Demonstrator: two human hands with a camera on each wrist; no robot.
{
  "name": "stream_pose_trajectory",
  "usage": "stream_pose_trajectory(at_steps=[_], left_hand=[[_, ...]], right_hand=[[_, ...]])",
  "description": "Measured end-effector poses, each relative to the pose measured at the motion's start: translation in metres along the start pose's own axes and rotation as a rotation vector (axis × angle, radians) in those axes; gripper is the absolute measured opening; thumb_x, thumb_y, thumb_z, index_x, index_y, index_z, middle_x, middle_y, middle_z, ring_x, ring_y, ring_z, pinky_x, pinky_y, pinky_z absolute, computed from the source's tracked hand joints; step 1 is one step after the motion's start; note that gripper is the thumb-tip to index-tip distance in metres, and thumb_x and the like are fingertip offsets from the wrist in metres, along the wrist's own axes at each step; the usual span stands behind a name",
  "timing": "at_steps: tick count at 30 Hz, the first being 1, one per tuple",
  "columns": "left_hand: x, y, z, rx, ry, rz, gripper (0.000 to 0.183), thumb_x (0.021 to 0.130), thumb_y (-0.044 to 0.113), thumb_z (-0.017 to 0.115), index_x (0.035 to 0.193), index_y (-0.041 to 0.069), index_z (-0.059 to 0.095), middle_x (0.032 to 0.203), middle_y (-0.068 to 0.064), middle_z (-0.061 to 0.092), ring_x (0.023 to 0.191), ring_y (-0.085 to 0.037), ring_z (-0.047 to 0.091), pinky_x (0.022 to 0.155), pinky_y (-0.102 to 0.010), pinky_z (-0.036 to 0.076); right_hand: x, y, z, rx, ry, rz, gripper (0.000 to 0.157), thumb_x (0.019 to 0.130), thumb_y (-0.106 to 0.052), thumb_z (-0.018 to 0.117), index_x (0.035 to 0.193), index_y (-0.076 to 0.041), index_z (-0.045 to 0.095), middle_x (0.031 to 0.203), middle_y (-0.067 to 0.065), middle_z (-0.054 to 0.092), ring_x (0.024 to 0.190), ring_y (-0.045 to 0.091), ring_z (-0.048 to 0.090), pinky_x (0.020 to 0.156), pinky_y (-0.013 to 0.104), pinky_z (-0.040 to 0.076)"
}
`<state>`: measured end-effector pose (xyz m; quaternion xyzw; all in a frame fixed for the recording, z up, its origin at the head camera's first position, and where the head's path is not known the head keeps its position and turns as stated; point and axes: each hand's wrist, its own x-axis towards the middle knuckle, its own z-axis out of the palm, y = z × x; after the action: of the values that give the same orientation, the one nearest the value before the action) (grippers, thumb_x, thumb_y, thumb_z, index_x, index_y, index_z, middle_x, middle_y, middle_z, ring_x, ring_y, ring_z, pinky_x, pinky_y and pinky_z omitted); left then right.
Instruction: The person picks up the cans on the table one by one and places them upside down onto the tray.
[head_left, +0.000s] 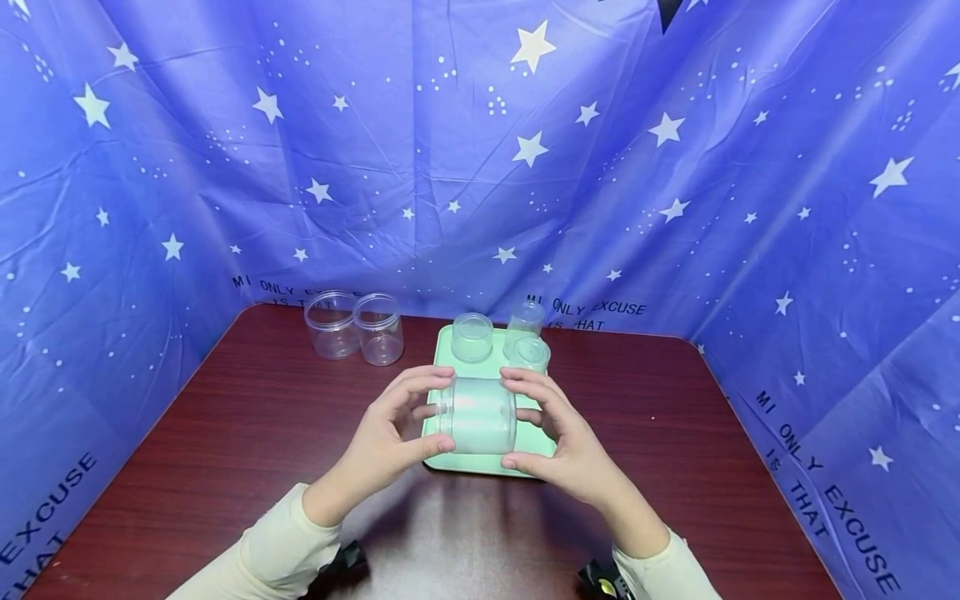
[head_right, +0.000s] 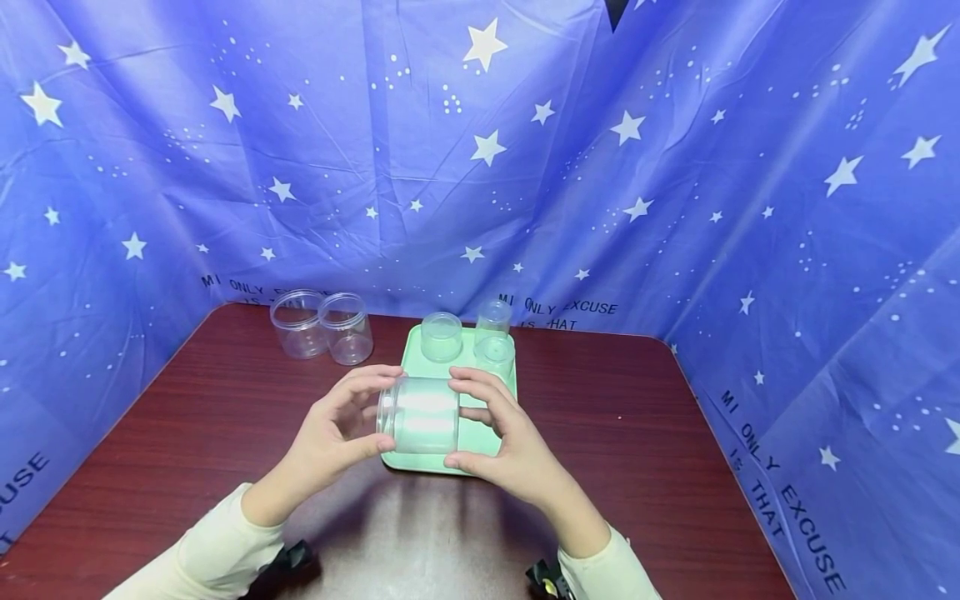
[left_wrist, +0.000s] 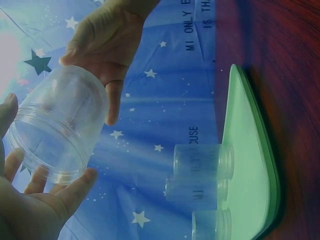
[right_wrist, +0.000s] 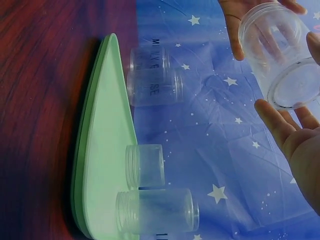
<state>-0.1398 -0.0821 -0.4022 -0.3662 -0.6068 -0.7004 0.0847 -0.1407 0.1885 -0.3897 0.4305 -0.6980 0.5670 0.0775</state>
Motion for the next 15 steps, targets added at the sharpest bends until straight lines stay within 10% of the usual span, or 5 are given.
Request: stream_pose_trajectory(at_steps=[15], left_hand=[[0.0010,0.0007,-0.0018,-0.014,-0.021,-0.029,0.062,0.081,-0.009,0.081,0.136,-0.004,0.054,0.148,-0.021,0.046,0.135,-0.022,0.052,0.103,-0.035,0.053]], right_hand=[[0.0000,0.0019,0.0009,-0.009,0.006,0.024,0.084,0.074,0.014,0.084,0.146,0.009,0.042,0.157,0.023,0.036,0.146,0.028,0.039,0.106,0.037,0.053]])
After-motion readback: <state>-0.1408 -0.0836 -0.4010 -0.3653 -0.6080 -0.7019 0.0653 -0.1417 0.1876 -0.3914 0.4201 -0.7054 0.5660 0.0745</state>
